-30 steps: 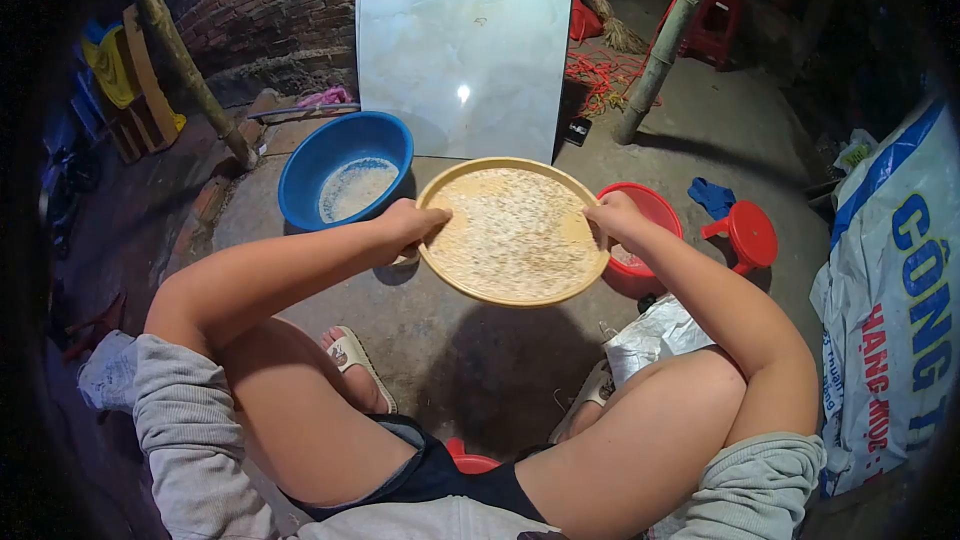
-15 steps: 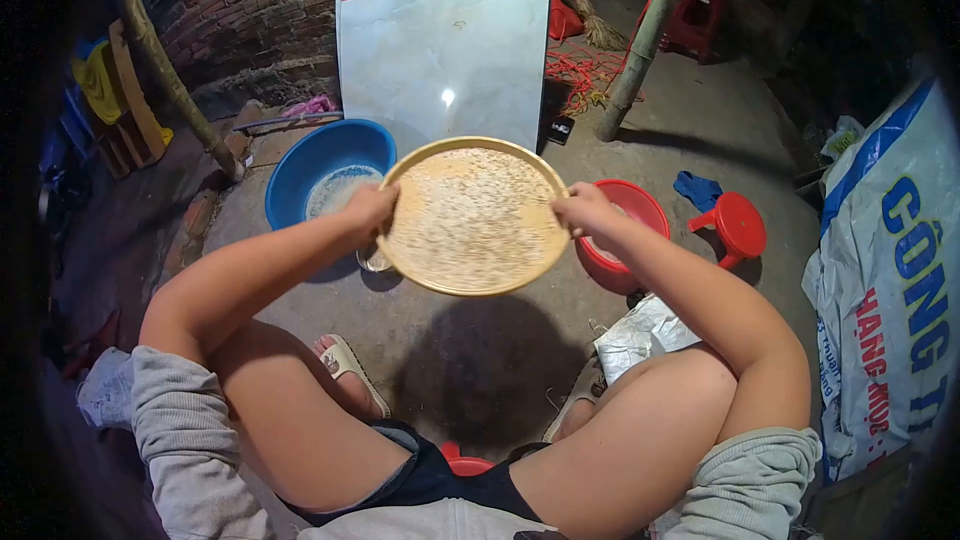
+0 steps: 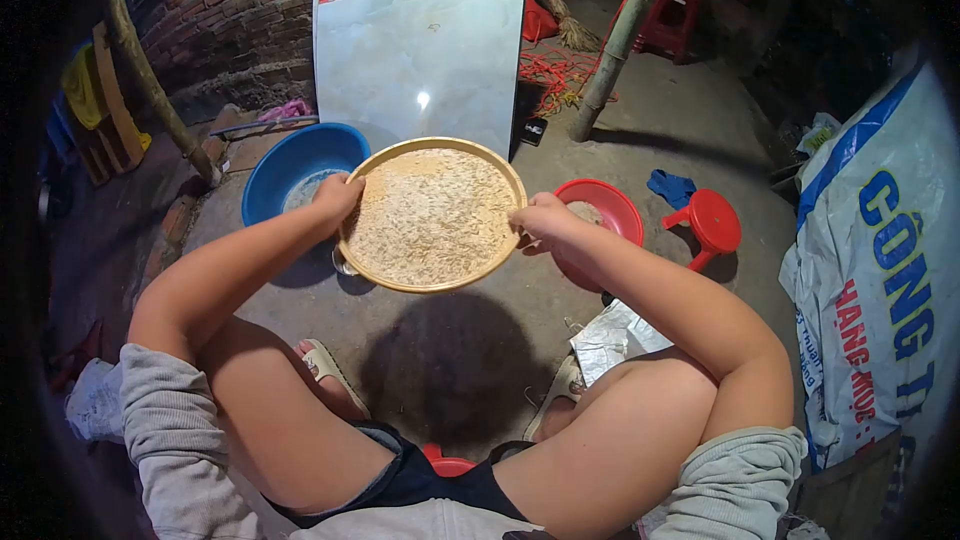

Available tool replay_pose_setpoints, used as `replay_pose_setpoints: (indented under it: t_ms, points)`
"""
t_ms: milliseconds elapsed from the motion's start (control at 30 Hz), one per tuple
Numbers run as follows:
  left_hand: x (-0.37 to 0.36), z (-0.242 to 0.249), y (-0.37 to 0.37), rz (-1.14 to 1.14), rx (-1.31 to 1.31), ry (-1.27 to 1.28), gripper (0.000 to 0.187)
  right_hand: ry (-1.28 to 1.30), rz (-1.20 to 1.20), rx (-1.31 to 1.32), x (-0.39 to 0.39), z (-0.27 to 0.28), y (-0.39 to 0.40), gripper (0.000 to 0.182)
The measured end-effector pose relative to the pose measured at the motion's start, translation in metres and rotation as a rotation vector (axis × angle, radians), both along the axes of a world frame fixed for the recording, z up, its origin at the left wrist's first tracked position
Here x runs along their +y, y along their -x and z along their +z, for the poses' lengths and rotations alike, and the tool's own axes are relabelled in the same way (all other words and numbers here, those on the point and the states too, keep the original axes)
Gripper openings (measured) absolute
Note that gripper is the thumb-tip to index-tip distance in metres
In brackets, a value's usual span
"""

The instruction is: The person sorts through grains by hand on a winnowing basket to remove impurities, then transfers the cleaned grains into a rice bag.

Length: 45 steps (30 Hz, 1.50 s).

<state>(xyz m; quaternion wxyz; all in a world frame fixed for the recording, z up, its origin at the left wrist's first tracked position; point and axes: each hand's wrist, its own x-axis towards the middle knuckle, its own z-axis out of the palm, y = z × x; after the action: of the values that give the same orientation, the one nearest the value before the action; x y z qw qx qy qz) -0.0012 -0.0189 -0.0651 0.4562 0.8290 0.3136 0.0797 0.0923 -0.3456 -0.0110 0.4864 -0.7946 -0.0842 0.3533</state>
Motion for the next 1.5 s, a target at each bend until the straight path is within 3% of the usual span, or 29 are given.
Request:
replay_pose_setpoints:
  t_ms: [33,67,100,200,267,367,400,433,500,600,700,733,767,900,967,1000,1033,1133,1267,1300,1333,1400,1467,1500]
  points:
    - [-0.021,0.014,0.007,0.025,0.0,-0.186,0.034,0.01,-0.01,0.006,-0.003,-0.008,-0.006,0.009]
    - [-0.028,0.004,0.003,0.012,-0.042,-0.091,0.034,-0.018,-0.048,-0.052,-0.011,-0.021,-0.017,0.011]
    - [-0.052,0.014,0.007,0.024,-0.037,-0.188,0.035,-0.023,-0.049,-0.053,-0.021,-0.03,-0.03,0.011]
    - [-0.087,0.03,0.012,0.037,0.01,-0.155,0.035,0.034,-0.132,-0.119,-0.033,-0.054,-0.06,0.018]
    - [-0.083,0.027,0.005,0.019,-0.046,-0.126,0.036,0.205,-0.202,-0.721,-0.035,-0.068,-0.07,0.029]
    - [-0.031,0.019,-0.008,0.012,-0.073,-0.187,0.035,0.176,-0.028,-0.884,-0.012,-0.011,-0.017,0.037]
    - [-0.022,0.023,-0.007,0.011,-0.067,-0.218,0.034,0.195,0.017,-1.088,-0.003,-0.012,-0.011,0.037]
    - [-0.016,0.025,-0.005,0.011,-0.058,-0.25,0.035,0.198,0.018,-1.089,-0.001,-0.009,-0.008,0.037]
    - [-0.022,0.019,-0.003,0.025,-0.056,-0.235,0.031,0.153,-0.069,-0.558,0.003,0.001,0.001,0.036]
    - [-0.055,0.004,-0.006,0.049,-0.146,-0.14,0.023,0.189,-0.054,-0.532,-0.024,-0.02,-0.032,0.037]
    - [-0.099,0.037,0.006,0.055,-0.06,0.048,0.026,0.302,-0.025,-0.579,-0.038,-0.028,-0.047,0.038]
    - [-0.091,0.024,0.0,0.042,-0.122,-0.053,0.028,0.365,-0.016,-0.632,-0.039,-0.027,-0.047,0.038]
    - [-0.073,0.019,-0.009,0.039,-0.057,0.046,0.026,0.371,-0.013,-0.634,-0.038,-0.029,-0.046,0.038]
    - [-0.008,0.011,-0.024,-0.084,-0.168,0.102,0.022,0.158,-0.021,-0.622,-0.013,-0.017,-0.016,0.038]
    - [-0.016,0.009,-0.018,-0.065,-0.192,0.144,0.022,0.15,-0.043,-0.492,-0.009,-0.001,0.0,0.036]
    - [-0.033,0.012,-0.013,-0.034,-0.183,0.087,0.023,0.178,-0.038,-0.601,-0.018,-0.029,-0.025,0.035]
    - [-0.049,0.015,-0.01,-0.005,-0.173,0.026,0.023,0.216,-0.035,-0.456,-0.027,-0.015,-0.021,0.034]
    - [-0.083,0.02,-0.011,-0.036,-0.105,0.111,0.024,0.261,0.013,-0.415,-0.046,-0.024,-0.039,0.03]
    - [-0.055,0.042,-0.004,-0.099,0.036,0.114,0.028,0.184,-0.018,-0.49,-0.036,0.005,-0.026,0.028]
    - [-0.023,0.0,-0.026,-0.112,-0.104,0.181,0.027,0.122,0.009,-0.46,-0.028,0.021,-0.015,0.028]
    - [-0.02,0.011,-0.023,-0.111,-0.085,0.183,0.028,0.083,0.032,-0.411,-0.023,0.032,-0.013,0.028]
    - [-0.015,0.039,-0.016,-0.114,-0.056,0.153,0.03,0.086,0.016,-0.469,-0.017,0.035,-0.025,0.028]
    - [-0.017,0.065,-0.016,-0.196,-0.05,-0.229,0.034,0.13,0.037,-0.527,-0.013,0.027,-0.044,0.028]
    - [-0.015,0.065,-0.021,-0.178,-0.096,-0.212,0.036,0.167,0.052,-0.54,-0.01,0.022,-0.049,0.029]
